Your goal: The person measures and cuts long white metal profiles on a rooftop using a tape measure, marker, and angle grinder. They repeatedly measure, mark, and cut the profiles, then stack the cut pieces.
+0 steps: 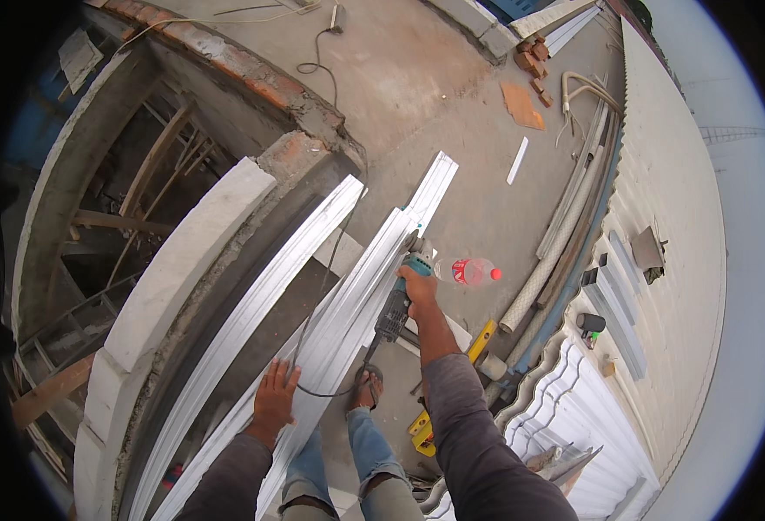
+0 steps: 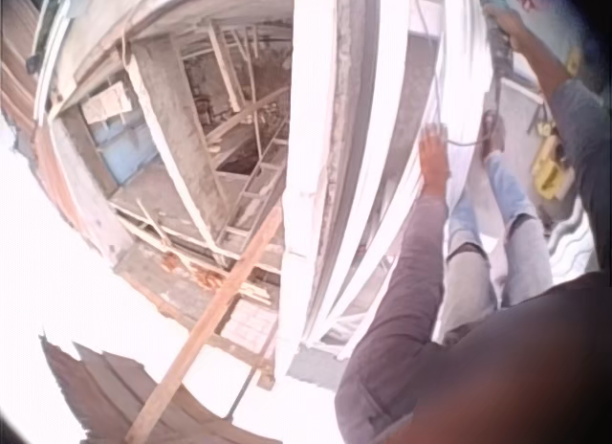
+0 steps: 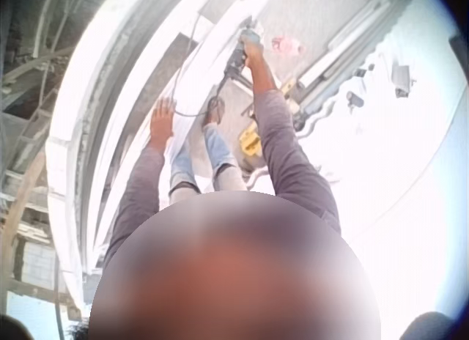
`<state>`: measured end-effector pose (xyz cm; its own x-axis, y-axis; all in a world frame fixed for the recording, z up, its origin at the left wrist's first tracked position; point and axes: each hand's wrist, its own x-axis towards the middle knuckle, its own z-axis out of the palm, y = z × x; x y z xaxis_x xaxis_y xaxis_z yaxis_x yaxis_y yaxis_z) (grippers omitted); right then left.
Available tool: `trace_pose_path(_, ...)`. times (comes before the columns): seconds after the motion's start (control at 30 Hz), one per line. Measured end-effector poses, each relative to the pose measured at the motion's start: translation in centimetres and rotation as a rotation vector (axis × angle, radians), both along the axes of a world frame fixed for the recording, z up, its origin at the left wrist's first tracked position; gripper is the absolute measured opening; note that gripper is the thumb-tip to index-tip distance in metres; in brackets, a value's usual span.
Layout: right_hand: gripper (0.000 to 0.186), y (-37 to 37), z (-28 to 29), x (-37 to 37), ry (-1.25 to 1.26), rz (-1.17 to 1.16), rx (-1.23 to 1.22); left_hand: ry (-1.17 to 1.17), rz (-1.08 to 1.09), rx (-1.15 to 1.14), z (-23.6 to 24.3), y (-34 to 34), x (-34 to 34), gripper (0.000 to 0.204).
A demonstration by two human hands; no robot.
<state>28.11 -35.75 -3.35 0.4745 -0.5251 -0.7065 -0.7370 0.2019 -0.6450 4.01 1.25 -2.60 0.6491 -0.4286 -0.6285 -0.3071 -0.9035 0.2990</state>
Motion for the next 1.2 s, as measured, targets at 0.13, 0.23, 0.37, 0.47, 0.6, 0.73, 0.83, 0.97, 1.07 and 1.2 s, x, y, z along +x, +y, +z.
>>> trace_pose_path(0.13, 0.034, -0.1, -0.4, -0.1, 0.015, -0.018, 0.003, -0.048, 0.027, -0.050, 0.1, 0.2, -0.1, 0.146)
trace_pose_path(0.23, 0.040, -0.2, -0.7, -0.1, 0.022, -0.034, 0.030, -0.094, 0.033, -0.088, 0.2, 0.2, -0.2, 0.145)
trace_pose_path(0.37, 0.042, -0.4, -0.8, 0.1, 0.015, -0.049, 0.018, -0.101, 0.035, -0.090, 0.3, 0.2, -0.2, 0.146)
trace_pose_path(0.47, 0.041, -0.6, -0.4, 0.5, 0.022, -0.035, 0.011, -0.089, 0.027, -0.069, 0.4, 0.1, -0.1, 0.146)
trace_pose_path(0.6, 0.043, -0.9, 0.0, 0.9, 0.010, -0.029, 0.021, -0.069, 0.042, -0.075, 0.6, 0.0, 0.1, 0.147)
trace_pose_path(0.73, 0.046, -1.0, -0.6, 1.0, 0.003, -0.033, 0.020, -0.076, 0.041, -0.068, 0.5, 0.0, 0.1, 0.146)
trace_pose_path(0.83, 0.050, -1.2, -1.2, 1.0, 0.004, -0.016, 0.008, -0.044, 0.043, -0.047, 0.5, 0.0, 0.1, 0.144)
trace_pose_path(0.97, 0.053, -1.5, -1.4, 1.2, 0.022, -0.011, -0.029, -0.033, 0.056, -0.055, 0.6, -0.1, 0.1, 0.145)
trace_pose_path(1.07, 0.052, -1.6, -1.3, 1.4, 0.023, -0.013, -0.002, -0.035, 0.058, -0.049, 0.7, -0.2, 0.2, 0.145)
trace_pose_path(1.2, 0.049, -1.4, -1.5, 1.5, 0.001, -0.024, -0.010, 0.001, 0.057, -0.037, 0.7, -0.1, 0.4, 0.145)
